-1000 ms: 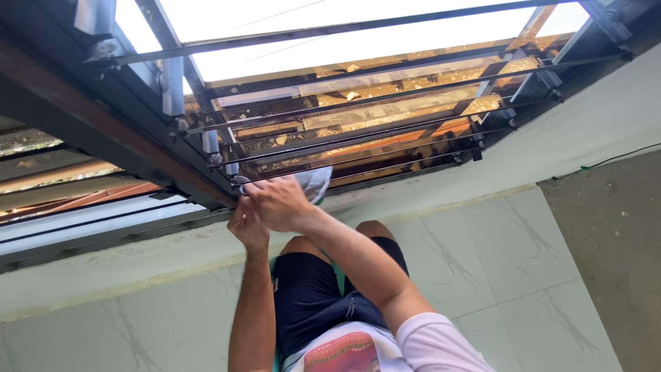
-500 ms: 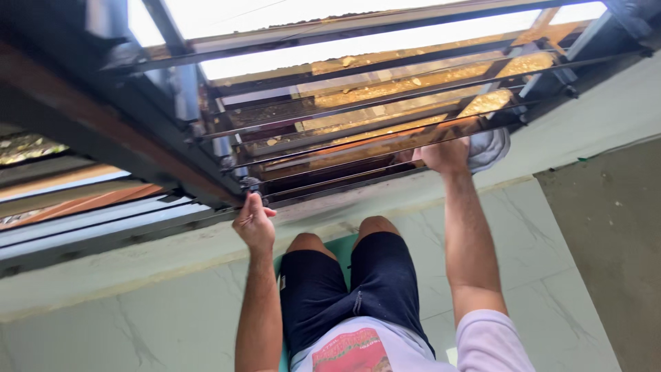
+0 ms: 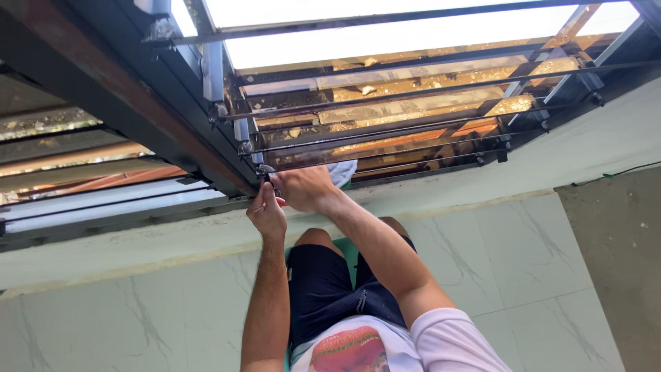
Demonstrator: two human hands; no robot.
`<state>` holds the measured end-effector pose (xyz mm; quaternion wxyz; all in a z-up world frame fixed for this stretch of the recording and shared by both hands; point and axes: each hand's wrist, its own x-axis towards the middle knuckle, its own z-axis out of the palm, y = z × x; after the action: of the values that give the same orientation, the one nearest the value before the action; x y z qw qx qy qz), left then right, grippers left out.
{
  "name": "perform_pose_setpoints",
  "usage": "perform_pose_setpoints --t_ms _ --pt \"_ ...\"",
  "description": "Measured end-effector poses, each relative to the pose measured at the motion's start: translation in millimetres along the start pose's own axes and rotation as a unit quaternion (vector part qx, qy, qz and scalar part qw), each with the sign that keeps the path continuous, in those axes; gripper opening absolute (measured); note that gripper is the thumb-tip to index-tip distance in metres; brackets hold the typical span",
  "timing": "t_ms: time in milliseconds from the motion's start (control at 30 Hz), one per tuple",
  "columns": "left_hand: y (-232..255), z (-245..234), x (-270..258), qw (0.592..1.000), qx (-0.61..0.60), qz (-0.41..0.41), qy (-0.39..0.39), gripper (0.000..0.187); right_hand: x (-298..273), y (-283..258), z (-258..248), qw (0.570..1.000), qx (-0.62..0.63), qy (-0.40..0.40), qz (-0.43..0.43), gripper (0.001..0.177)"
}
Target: The person stands on a green plastic stool and wipes the horizontal bars of a metal security railing with a cloth. They systematically clean each bar from one end to the other, occasionally adjusting their grip and position to reach different sections.
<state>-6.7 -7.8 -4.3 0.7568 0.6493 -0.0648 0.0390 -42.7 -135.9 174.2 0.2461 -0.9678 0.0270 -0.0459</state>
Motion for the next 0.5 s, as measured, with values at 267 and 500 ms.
perform_pose_setpoints --t_ms 267,500 --pt "3 -8 9 0.999 0.017 0.001 -0.029 0.03 23 17 20 0.999 -0.018 -0.03 -0.017 0.028" --pt "21 -14 7 0.998 0.028 -0.01 -0.048 0.029 -87 186 -60 0.984 -0.115 0.053 0.128 0.041"
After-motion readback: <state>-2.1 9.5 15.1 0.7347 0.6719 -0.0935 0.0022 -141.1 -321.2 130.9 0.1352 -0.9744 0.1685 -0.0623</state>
